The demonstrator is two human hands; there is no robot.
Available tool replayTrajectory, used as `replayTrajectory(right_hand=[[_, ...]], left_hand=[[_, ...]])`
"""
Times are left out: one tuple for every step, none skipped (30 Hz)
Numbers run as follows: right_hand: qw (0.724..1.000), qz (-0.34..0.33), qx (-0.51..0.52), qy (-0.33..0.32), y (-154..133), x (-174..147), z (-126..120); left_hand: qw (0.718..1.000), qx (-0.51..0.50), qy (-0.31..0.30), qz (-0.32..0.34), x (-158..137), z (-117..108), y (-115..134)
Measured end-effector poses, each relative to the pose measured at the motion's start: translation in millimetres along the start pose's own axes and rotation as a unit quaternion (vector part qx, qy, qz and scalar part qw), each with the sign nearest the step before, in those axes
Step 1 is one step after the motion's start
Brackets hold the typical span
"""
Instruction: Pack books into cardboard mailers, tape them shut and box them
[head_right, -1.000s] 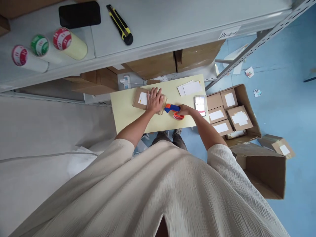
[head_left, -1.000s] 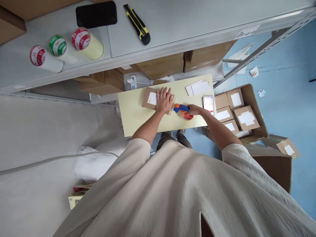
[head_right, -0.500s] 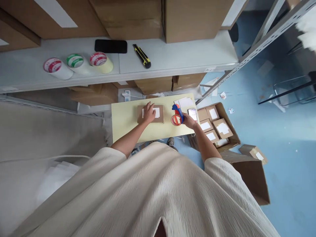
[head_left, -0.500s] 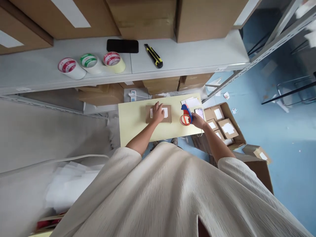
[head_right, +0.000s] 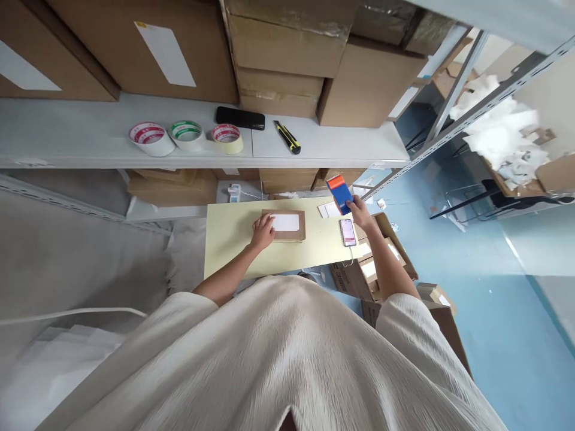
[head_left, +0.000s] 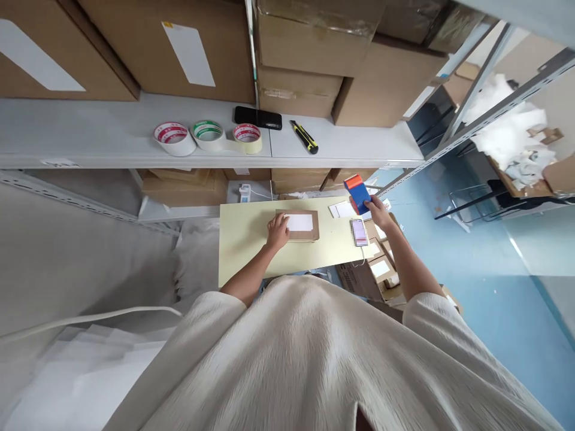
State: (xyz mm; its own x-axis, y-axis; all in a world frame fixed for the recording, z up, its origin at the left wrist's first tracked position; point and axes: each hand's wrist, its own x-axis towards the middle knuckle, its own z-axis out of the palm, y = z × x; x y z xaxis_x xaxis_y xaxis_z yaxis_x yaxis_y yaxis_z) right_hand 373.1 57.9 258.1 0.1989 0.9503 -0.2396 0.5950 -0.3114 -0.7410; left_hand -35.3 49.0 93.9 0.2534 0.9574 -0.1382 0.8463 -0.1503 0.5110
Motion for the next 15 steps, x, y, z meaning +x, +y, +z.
replayTrajectory(right_hand=[[0.999,-0.027,-0.017,0.044,-6,6,-12],[0.995,-0.055,-0.040,0.071,-13,12,-24],[0.990,-0.080,-0.069,0.094,-19,20,-35],[0.984,-0.101,-0.106,0.106,-26,28,-47],[0.975,-0.122,-0.144,0.114,-32,38,-58],[0.964,-0.145,-0.184,0.127,-38,48,-68],[0.950,-0.169,-0.220,0.142,-43,60,-76],[0.937,-0.192,-0.250,0.152,-47,73,-84],[0.925,-0.212,-0.271,0.161,-50,86,-89],[0.915,-0.229,-0.287,0.167,-51,100,-94],[0.907,-0.243,-0.299,0.171,-52,113,-97],[0.900,-0.255,-0.308,0.172,-51,126,-99],[0.895,-0.265,-0.315,0.171,-50,139,-100],[0.890,-0.276,-0.322,0.169,-48,152,-100],[0.885,-0.287,-0.327,0.166,-46,164,-101]], left_hand=[[1.000,0.000,-0.003,0.004,-2,1,-1],[1.000,0.000,-0.005,0.006,-3,2,-2],[1.000,0.000,-0.004,0.006,-4,4,-2],[1.000,0.000,-0.001,0.004,-4,5,-2],[1.000,0.001,0.004,0.003,-5,7,-2],[1.000,0.002,0.009,0.003,-5,8,-1],[1.000,0.004,0.015,0.004,-5,9,0],[1.000,0.007,0.019,0.005,-5,10,1],[1.000,0.011,0.022,0.007,-4,11,2],[1.000,0.017,0.024,0.006,-4,12,4],[0.999,0.024,0.024,0.004,-3,12,5],[0.999,0.032,0.023,0.002,-2,13,7],[0.999,0.041,0.023,-0.001,-1,13,10],[0.999,0.048,0.022,-0.003,1,13,12],[0.998,0.055,0.022,-0.008,2,12,14]])
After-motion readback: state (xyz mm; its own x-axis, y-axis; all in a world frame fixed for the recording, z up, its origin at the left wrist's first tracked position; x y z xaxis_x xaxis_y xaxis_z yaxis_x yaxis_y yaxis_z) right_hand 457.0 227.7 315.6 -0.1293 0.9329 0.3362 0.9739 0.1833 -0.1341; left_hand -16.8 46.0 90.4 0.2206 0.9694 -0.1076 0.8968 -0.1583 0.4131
